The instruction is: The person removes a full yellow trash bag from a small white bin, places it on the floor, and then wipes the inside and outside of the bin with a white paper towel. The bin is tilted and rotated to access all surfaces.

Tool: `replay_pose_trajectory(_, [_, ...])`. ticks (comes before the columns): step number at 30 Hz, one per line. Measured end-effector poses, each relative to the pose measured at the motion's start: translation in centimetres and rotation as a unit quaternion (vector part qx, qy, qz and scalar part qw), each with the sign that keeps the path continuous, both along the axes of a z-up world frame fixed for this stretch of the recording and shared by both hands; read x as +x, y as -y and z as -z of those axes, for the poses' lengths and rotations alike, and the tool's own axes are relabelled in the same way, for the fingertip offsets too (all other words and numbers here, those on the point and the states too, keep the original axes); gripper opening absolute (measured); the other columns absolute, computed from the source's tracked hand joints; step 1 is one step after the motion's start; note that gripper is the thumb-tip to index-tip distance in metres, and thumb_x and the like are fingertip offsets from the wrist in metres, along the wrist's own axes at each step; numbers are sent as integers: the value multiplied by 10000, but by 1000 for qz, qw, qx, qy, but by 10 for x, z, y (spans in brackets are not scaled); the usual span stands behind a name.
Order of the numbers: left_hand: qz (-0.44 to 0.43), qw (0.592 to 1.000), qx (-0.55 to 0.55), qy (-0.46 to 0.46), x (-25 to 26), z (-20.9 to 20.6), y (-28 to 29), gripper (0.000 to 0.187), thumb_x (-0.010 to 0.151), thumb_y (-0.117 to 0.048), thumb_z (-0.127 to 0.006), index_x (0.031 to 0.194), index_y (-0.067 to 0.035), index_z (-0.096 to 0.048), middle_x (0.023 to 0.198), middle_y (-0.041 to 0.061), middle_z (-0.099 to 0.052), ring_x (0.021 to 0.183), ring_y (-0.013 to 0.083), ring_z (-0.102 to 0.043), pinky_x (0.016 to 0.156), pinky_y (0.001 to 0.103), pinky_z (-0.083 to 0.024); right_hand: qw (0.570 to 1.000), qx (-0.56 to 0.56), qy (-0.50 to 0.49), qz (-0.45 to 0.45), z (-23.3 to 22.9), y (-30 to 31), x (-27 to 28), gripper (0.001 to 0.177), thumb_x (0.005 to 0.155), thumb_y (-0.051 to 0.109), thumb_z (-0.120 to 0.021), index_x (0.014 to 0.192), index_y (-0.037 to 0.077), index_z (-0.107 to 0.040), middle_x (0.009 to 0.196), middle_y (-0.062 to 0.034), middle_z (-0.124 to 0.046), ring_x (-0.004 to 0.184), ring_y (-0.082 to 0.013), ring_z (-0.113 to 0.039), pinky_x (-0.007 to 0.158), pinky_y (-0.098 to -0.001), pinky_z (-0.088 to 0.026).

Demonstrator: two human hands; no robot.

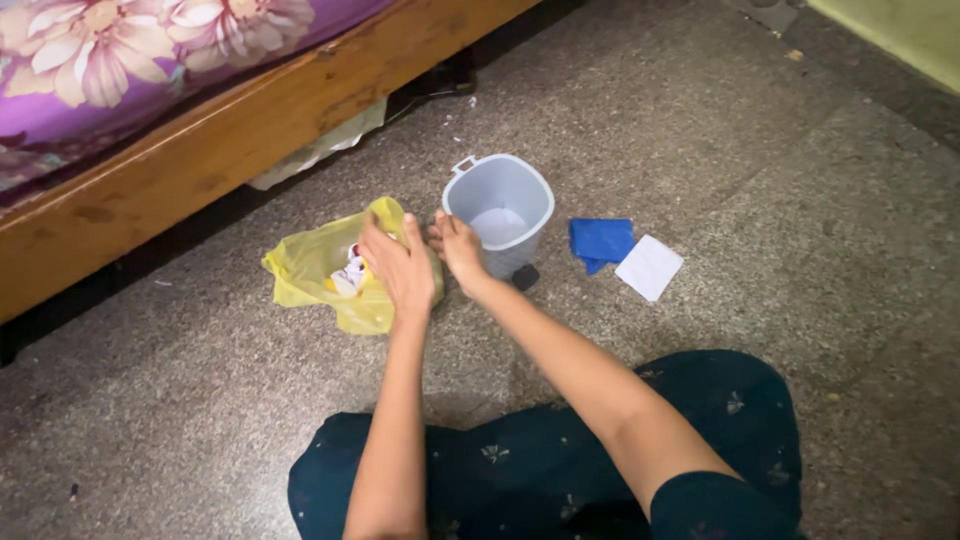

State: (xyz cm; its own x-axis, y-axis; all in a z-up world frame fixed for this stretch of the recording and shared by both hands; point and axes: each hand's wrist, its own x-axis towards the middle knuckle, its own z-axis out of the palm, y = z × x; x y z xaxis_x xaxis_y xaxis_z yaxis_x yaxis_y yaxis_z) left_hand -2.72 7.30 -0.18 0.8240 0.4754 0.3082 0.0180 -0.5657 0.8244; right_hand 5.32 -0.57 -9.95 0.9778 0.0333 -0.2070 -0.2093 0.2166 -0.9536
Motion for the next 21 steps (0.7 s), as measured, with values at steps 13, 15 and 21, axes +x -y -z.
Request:
replay_pose_trajectory(13, [164, 978, 129, 29, 23, -2, 62, 507, 1050, -397, -521, 1335, 18, -579, 1585, 286, -364, 1513, 460, -251, 1238, 541, -202, 959, -112, 183, 186, -46, 148, 15, 239, 1068, 237, -528, 1191, 90, -671, 835, -42, -712, 637, -111, -661, 548, -278, -525])
replay_pose_trajectory(15, [184, 971, 150, 30, 25, 9, 78, 482, 1034, -386, -547, 1309, 7, -595, 1577, 285, -371, 1506, 466, -261, 1235, 546, -211, 943, -173, 194, 209, -39, 171, 12, 235, 1068, 238, -535, 1187, 92, -677, 829, -32, -715, 641, -103, -659, 569, -281, -524])
replay_pose_trajectory(21, [278, 933, 216, 72, 23, 36, 137, 456, 983, -310, -637, 1289, 25, -590, 1563, 279, -388, 1485, 489, -284, 1219, 578, -225, 873, -376, 181, 252, 9, 229, -9, 239, 1047, 264, -543, 1186, 134, -688, 944, -80, -765, 862, -268, -736, 735, -431, -567])
